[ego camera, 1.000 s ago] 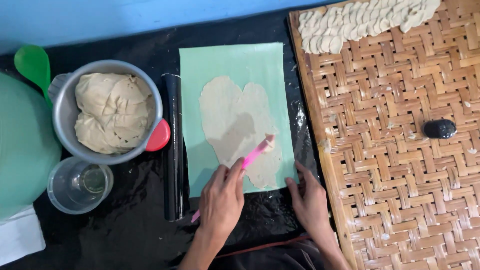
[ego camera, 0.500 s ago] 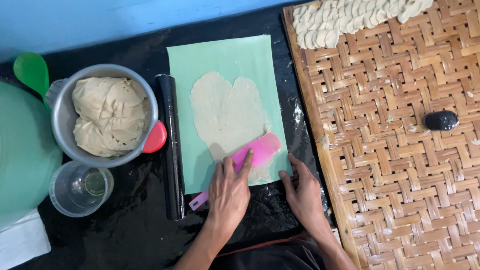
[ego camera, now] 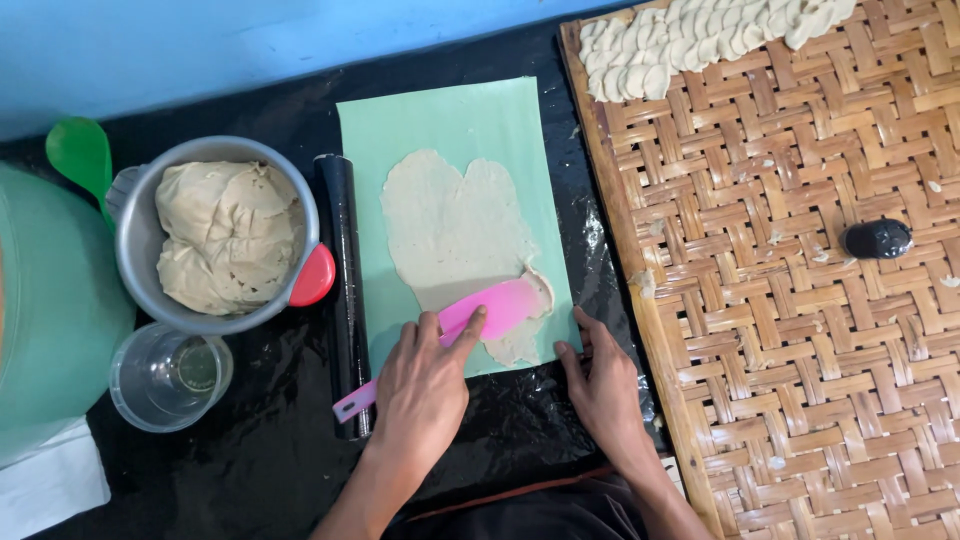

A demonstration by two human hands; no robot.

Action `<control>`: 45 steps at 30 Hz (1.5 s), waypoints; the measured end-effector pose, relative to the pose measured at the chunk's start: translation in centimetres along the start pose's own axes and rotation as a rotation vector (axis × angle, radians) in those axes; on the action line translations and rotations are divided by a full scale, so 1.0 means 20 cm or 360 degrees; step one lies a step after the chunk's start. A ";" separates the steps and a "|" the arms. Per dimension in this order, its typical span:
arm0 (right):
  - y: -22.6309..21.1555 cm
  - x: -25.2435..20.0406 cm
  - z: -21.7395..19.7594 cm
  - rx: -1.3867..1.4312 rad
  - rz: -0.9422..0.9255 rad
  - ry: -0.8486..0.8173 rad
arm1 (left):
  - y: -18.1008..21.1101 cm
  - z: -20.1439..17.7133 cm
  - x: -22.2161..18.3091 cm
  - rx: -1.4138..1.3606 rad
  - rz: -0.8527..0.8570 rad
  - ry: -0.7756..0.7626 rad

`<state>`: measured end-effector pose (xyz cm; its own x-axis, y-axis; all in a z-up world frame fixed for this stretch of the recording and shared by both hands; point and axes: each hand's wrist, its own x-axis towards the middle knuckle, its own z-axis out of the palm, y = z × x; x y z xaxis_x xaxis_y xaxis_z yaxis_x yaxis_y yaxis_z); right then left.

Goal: Flattening dough with a rolling pin and cutting out circular chips using a circular cutter.

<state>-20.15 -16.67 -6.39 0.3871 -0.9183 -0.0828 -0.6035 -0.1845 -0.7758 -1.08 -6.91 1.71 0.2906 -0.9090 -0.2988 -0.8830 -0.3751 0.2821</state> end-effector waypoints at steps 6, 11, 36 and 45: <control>-0.01 0.01 0.00 0.0002 0.0044 -0.0048 | 0.02 -0.02 0.02 -0.0245 -0.0054 0.0252; -0.01 0.02 0.00 -0.0006 0.0002 -0.0018 | 0.06 0.02 0.08 -0.0308 0.0009 0.0273; 0.04 0.02 0.03 -0.0069 -0.0060 -0.0017 | 0.13 0.08 -0.01 0.0227 0.0194 0.0160; 0.04 0.03 0.02 -0.0063 -0.0135 -0.0008 | 0.12 0.18 0.03 0.0236 0.0186 0.0231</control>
<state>-20.07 -17.21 -7.33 0.4414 -0.8970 -0.0213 -0.5955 -0.2752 -0.7547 -4.36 -7.64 -1.08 0.2240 -0.9652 -0.1347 -0.9551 -0.2449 0.1670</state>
